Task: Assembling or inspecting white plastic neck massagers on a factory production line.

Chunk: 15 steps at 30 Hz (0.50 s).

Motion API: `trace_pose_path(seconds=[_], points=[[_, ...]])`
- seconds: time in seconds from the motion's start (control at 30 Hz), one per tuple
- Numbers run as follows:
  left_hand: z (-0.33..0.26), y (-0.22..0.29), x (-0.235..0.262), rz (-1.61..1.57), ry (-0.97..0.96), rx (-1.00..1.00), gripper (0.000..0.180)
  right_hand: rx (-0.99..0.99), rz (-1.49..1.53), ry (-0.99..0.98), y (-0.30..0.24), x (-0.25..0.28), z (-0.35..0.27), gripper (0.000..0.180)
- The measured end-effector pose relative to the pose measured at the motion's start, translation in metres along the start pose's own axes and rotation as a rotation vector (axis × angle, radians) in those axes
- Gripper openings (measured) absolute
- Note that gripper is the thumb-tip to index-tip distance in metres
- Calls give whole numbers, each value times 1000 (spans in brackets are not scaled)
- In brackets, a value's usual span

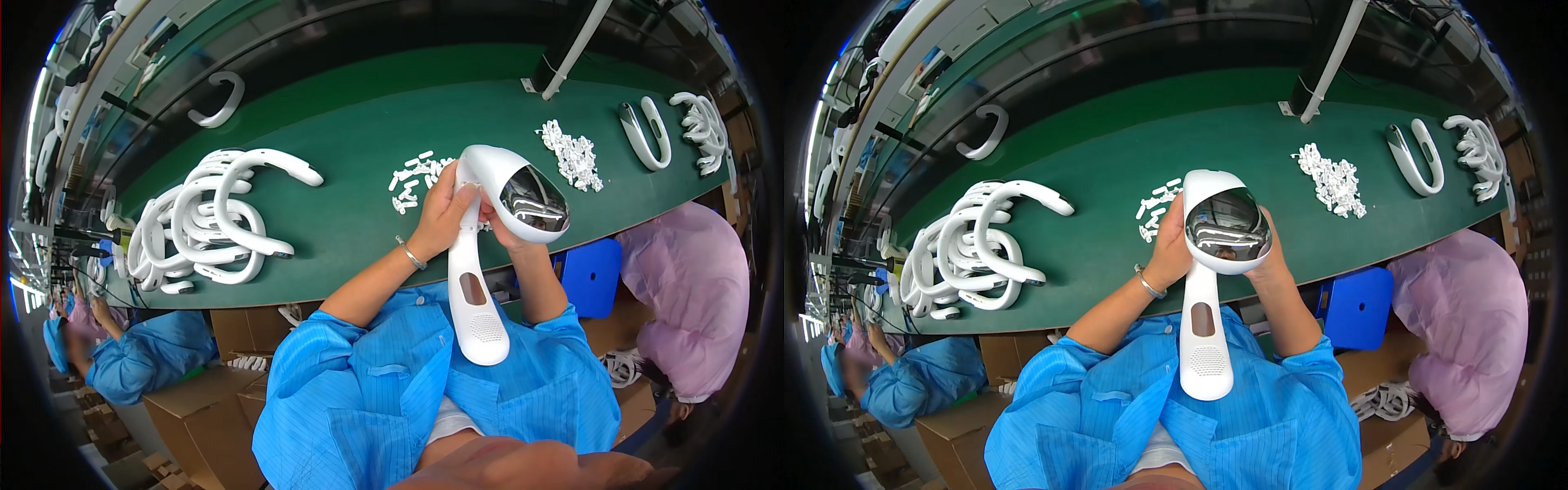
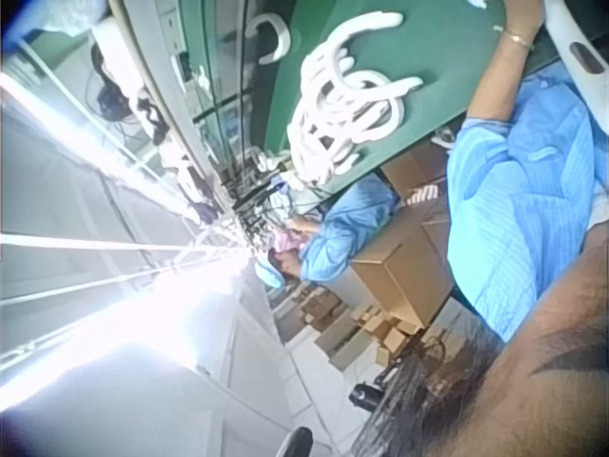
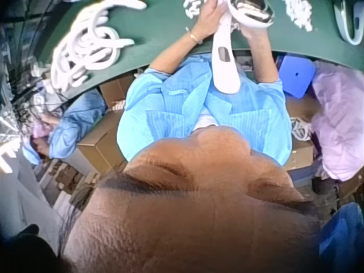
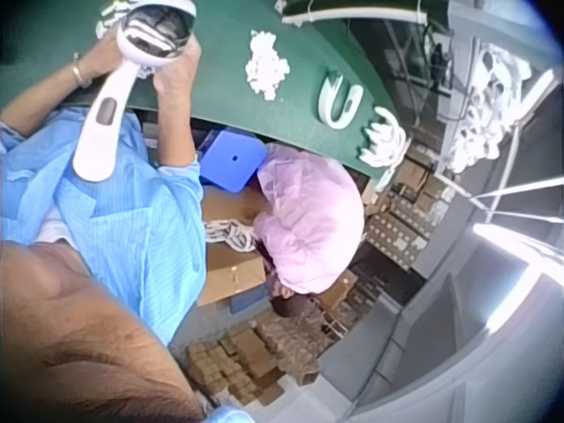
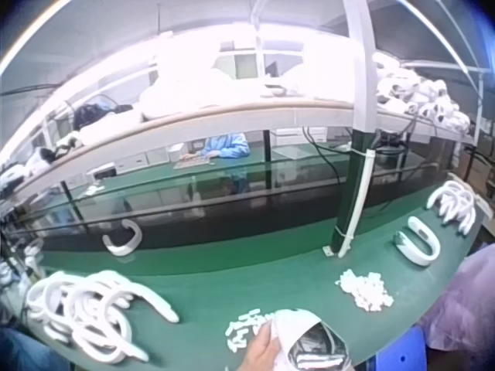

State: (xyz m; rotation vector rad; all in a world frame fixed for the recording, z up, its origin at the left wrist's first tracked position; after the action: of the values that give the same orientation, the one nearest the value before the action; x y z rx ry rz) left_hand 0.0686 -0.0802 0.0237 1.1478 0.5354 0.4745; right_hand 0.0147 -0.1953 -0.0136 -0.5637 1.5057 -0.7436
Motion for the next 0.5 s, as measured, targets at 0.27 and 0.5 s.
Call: trace_pose_path(seconds=[0.27,0.5], points=[[-7,-8,4,-116,-22,60,43,121,-421,-1,-8,-13,1,21],[-8,1,6,-84,-73,53,47,211,-674,-2,-15,-25,-3,26]])
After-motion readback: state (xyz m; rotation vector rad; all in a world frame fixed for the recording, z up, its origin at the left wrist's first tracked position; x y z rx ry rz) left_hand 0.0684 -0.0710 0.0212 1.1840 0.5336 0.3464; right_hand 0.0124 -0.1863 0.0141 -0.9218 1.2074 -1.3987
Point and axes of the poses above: each hand's wrist, its own z-axis towards the middle knuckle, its own x-axis out of the back of the hand, y = z × x, the point moved 5 cm from there along z, towards the middle knuckle, and after that the axes turned 11 degrees about -y, right-handed, at the moved point
